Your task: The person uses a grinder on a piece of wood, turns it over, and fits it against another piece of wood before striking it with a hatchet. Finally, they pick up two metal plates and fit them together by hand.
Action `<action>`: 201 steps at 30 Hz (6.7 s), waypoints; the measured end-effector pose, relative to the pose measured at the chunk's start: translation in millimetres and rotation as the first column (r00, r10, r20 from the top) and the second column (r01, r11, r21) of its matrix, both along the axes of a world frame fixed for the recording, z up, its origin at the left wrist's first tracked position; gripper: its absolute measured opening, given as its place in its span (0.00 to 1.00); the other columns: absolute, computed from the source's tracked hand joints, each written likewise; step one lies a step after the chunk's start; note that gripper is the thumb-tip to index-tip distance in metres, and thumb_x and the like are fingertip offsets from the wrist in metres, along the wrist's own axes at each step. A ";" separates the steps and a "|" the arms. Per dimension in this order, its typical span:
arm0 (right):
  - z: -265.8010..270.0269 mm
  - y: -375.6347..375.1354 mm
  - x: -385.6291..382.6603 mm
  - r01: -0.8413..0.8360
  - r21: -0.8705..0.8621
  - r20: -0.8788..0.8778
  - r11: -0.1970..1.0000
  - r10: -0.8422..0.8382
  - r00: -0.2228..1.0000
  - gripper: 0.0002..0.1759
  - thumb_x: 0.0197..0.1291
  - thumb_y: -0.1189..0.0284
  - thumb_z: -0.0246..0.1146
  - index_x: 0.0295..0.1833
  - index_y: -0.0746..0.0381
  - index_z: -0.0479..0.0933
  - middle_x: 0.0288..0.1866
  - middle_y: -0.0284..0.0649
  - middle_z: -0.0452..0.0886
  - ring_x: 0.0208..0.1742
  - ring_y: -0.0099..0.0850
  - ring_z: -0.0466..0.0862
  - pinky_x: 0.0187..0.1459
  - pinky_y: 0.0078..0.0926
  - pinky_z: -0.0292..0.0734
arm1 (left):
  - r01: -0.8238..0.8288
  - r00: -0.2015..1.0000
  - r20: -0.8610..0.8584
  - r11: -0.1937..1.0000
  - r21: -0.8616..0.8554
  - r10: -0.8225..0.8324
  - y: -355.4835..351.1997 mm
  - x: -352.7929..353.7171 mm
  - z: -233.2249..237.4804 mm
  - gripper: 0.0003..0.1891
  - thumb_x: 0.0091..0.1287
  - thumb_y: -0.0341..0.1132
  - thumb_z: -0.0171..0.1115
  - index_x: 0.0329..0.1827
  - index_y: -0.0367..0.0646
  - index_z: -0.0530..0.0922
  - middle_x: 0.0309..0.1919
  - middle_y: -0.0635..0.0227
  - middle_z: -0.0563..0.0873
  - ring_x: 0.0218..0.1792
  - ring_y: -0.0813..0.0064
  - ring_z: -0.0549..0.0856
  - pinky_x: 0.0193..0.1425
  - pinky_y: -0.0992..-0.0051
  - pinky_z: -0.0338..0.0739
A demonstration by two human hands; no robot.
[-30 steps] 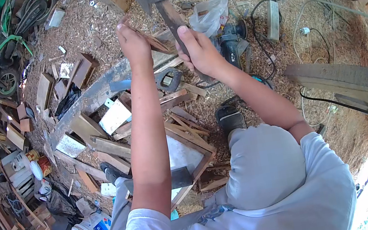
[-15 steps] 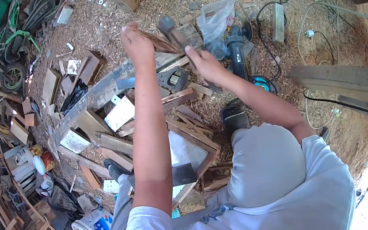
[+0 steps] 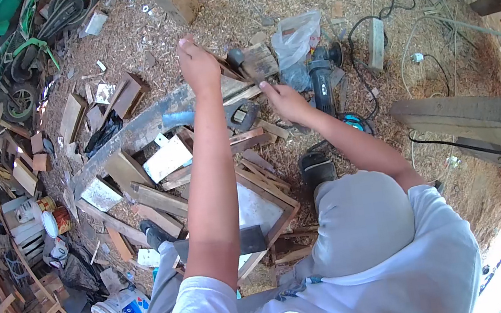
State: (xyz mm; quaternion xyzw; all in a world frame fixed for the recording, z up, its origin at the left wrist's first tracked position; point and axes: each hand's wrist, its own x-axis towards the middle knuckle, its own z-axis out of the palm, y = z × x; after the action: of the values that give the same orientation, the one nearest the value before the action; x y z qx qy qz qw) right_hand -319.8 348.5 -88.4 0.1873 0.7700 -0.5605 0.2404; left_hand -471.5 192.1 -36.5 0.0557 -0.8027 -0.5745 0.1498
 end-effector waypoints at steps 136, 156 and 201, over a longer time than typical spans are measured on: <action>25.1 12.4 -9.0 0.385 -0.512 0.134 0.768 -0.371 0.919 0.36 0.77 0.35 0.47 0.35 0.58 0.70 0.19 0.31 0.68 0.16 0.26 0.70 0.19 0.30 0.68 | 0.084 0.984 0.172 0.961 -0.264 -0.039 18.3 14.0 40.0 0.28 0.84 0.51 0.36 0.62 0.36 0.77 0.52 0.36 0.86 0.56 0.30 0.82 0.61 0.44 0.74; -29.5 -5.8 4.6 0.401 -0.465 0.312 0.789 -0.278 0.908 0.35 0.77 0.33 0.46 0.45 0.57 0.71 0.24 0.34 0.73 0.18 0.30 0.73 0.23 0.35 0.73 | 0.085 0.981 0.185 0.990 -0.116 -0.063 -20.9 22.2 31.8 0.32 0.83 0.57 0.41 0.69 0.35 0.73 0.59 0.34 0.83 0.63 0.32 0.79 0.68 0.50 0.71; 5.2 -10.0 -14.1 -0.026 0.013 -0.133 1.000 0.027 0.991 0.37 0.79 0.41 0.50 0.55 0.68 0.81 0.36 0.53 0.86 0.42 0.50 0.87 0.46 0.44 0.80 | 0.013 0.995 0.096 0.989 -0.148 0.001 -31.1 24.9 20.2 0.29 0.85 0.52 0.34 0.61 0.33 0.73 0.54 0.30 0.82 0.58 0.27 0.78 0.65 0.46 0.69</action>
State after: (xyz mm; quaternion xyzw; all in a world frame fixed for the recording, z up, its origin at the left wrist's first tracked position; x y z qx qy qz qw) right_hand -333.9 338.5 -83.3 0.1406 0.7898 -0.5642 0.1951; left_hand -446.7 161.0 -16.3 0.0695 -0.8496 -0.5104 0.1131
